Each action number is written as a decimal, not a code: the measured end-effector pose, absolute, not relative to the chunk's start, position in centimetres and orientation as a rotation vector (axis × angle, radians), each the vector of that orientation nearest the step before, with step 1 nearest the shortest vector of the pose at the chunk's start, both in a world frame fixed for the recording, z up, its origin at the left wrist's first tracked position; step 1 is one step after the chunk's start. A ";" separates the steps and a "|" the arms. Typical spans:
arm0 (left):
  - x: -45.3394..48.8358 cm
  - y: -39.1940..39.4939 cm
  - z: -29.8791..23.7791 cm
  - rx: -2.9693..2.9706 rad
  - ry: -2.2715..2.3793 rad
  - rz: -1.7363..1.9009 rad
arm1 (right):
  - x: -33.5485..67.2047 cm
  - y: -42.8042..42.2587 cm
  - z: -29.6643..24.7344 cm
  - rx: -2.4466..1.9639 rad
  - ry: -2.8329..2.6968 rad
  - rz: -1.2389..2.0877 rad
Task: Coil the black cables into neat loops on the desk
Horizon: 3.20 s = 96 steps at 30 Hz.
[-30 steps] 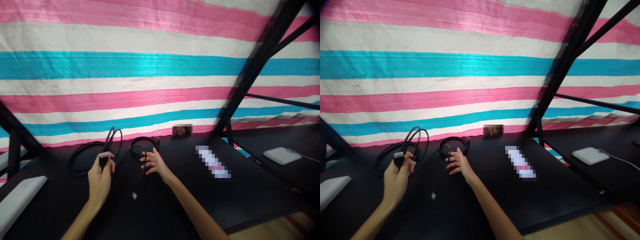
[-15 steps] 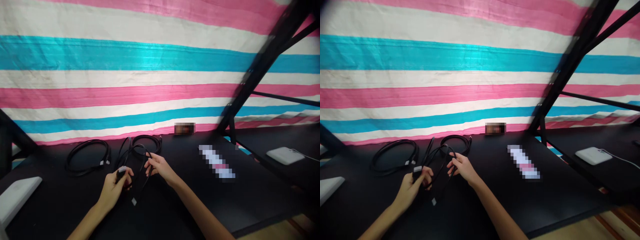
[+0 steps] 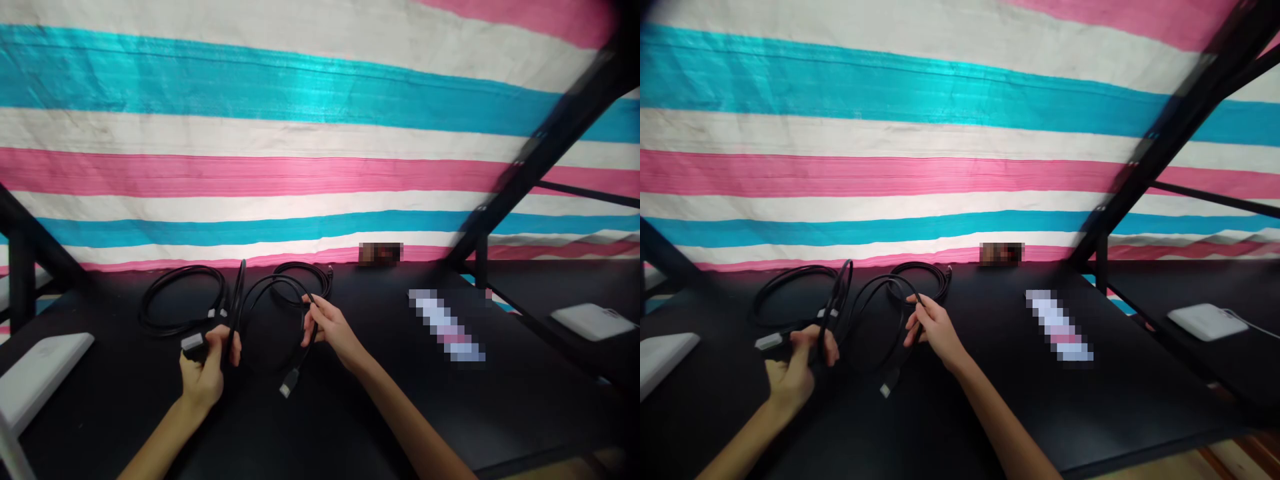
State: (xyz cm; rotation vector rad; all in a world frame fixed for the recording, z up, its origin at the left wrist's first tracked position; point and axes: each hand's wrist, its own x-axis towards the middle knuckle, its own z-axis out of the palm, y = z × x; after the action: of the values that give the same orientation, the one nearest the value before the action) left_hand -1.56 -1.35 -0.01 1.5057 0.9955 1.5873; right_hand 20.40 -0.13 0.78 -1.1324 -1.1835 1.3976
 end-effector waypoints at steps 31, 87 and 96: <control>-2.4 0.5 1.7 1.143 1.037 1.510 | 20.6 -1.3 3.0 -0.936 -1.074 1.535; -1.5 -0.6 0.8 1.676 0.973 0.662 | 20.1 -1.4 2.0 -1.132 -1.280 0.942; -1.8 -0.4 0.3 1.339 1.005 1.507 | 20.9 -1.1 2.4 -0.973 -1.053 0.833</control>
State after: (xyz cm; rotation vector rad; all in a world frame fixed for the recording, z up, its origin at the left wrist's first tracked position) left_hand -1.79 -0.43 0.29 1.3390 1.0055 1.5068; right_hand 20.94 -1.06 2.39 -0.9732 -1.0531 0.8327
